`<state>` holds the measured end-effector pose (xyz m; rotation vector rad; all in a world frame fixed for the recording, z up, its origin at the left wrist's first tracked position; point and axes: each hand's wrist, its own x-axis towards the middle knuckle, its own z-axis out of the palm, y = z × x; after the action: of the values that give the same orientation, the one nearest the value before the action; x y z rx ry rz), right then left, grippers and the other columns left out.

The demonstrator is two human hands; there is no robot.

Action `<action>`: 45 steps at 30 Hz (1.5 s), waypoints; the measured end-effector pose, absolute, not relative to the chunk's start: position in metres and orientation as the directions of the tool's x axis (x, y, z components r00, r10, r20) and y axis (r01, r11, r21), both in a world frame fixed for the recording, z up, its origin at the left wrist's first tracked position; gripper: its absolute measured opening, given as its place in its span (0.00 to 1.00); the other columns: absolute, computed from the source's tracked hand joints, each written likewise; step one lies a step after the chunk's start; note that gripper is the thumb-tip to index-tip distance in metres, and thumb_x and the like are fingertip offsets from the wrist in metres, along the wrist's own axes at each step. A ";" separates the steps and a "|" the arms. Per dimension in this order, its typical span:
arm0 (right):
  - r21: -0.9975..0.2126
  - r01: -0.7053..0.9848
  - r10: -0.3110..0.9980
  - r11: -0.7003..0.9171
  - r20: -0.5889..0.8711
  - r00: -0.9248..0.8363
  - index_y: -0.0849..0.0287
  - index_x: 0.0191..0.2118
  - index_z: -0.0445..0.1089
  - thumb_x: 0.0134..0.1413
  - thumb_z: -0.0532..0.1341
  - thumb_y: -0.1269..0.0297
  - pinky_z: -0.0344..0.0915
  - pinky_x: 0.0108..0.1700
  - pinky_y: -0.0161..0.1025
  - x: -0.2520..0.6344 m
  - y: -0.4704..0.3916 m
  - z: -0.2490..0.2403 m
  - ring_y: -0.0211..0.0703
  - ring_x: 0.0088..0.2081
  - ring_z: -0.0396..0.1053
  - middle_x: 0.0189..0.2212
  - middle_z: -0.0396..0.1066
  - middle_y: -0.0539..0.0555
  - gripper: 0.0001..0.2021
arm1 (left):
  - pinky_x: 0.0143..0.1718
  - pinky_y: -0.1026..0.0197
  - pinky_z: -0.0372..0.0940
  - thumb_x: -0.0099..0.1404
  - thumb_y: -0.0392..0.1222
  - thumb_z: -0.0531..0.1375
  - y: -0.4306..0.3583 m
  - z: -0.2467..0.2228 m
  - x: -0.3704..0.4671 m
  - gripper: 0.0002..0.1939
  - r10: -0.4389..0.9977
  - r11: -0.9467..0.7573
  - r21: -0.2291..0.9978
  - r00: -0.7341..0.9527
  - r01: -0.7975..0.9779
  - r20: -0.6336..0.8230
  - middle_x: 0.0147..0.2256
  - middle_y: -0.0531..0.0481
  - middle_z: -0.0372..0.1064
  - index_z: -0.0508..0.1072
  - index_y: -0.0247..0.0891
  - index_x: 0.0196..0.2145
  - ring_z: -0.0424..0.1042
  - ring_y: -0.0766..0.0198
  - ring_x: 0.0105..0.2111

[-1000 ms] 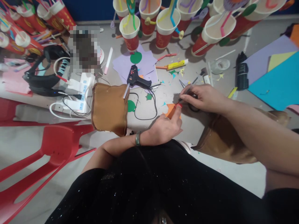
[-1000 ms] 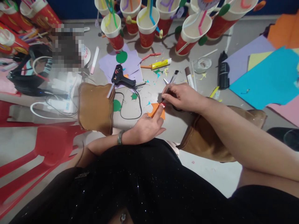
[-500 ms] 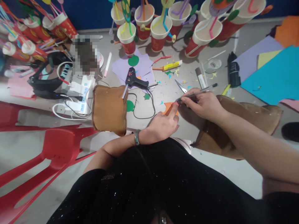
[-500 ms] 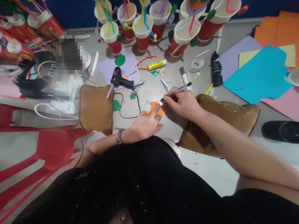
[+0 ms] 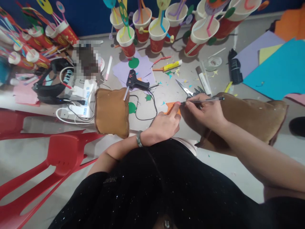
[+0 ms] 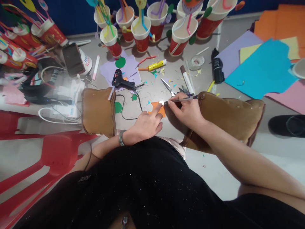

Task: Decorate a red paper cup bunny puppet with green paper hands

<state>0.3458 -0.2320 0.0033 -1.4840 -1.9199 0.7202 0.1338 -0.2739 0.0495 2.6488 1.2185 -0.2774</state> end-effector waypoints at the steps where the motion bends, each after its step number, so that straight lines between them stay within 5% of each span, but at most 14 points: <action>1: -0.729 0.644 0.972 0.231 0.142 -0.187 0.49 0.38 0.72 0.69 0.64 0.54 0.75 0.44 0.53 0.345 -0.235 0.002 0.57 0.40 0.80 0.37 0.84 0.60 0.08 | 0.47 0.51 0.76 0.83 0.37 0.54 -0.274 0.049 0.133 0.22 0.722 -0.641 0.112 0.646 0.760 -0.249 0.82 0.31 0.52 0.79 0.35 0.67 0.83 0.56 0.47; 15: -0.623 0.734 0.962 0.268 0.139 -0.234 0.50 0.42 0.73 0.75 0.60 0.56 0.78 0.47 0.55 0.334 -0.270 -0.002 0.62 0.45 0.83 0.40 0.85 0.63 0.08 | 0.48 0.50 0.75 0.78 0.33 0.56 -0.271 0.049 0.129 0.26 0.718 -0.620 0.149 0.634 0.770 -0.289 0.82 0.34 0.54 0.77 0.35 0.69 0.82 0.57 0.44; 24: -0.643 0.631 0.901 0.434 0.316 -0.297 0.47 0.44 0.73 0.77 0.59 0.55 0.78 0.50 0.60 0.334 -0.267 -0.024 0.58 0.42 0.83 0.40 0.86 0.57 0.08 | 0.51 0.51 0.76 0.76 0.31 0.57 -0.267 0.045 0.121 0.28 0.714 -0.618 0.178 0.641 0.766 -0.280 0.83 0.37 0.54 0.75 0.38 0.71 0.82 0.57 0.48; 29: -0.668 0.610 0.898 0.427 0.230 -0.376 0.45 0.46 0.73 0.79 0.55 0.53 0.76 0.55 0.64 0.330 -0.265 -0.018 0.59 0.44 0.83 0.45 0.86 0.58 0.11 | 0.53 0.51 0.76 0.77 0.31 0.56 -0.267 0.046 0.120 0.28 0.722 -0.589 0.217 0.628 0.778 -0.291 0.83 0.39 0.53 0.75 0.39 0.71 0.83 0.57 0.50; 36: -0.632 0.594 0.868 0.497 0.352 -0.351 0.47 0.42 0.74 0.77 0.58 0.54 0.78 0.47 0.61 0.336 -0.266 -0.022 0.55 0.36 0.82 0.37 0.85 0.55 0.10 | 0.54 0.52 0.76 0.78 0.31 0.55 -0.267 0.048 0.121 0.26 0.724 -0.579 0.227 0.622 0.783 -0.299 0.83 0.40 0.54 0.76 0.38 0.69 0.82 0.57 0.54; 45: -0.513 0.569 0.745 0.643 0.589 -0.312 0.48 0.47 0.75 0.74 0.66 0.67 0.79 0.43 0.51 0.343 -0.265 -0.025 0.48 0.32 0.80 0.34 0.83 0.50 0.04 | 0.54 0.51 0.75 0.78 0.31 0.56 -0.266 0.045 0.122 0.23 0.716 -0.568 0.233 0.613 0.790 -0.333 0.84 0.41 0.51 0.78 0.38 0.66 0.82 0.56 0.54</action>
<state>0.3435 -0.2646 -0.0246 -1.0251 -2.0121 0.2632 0.1217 -0.2660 0.0450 2.4834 1.2088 -0.2851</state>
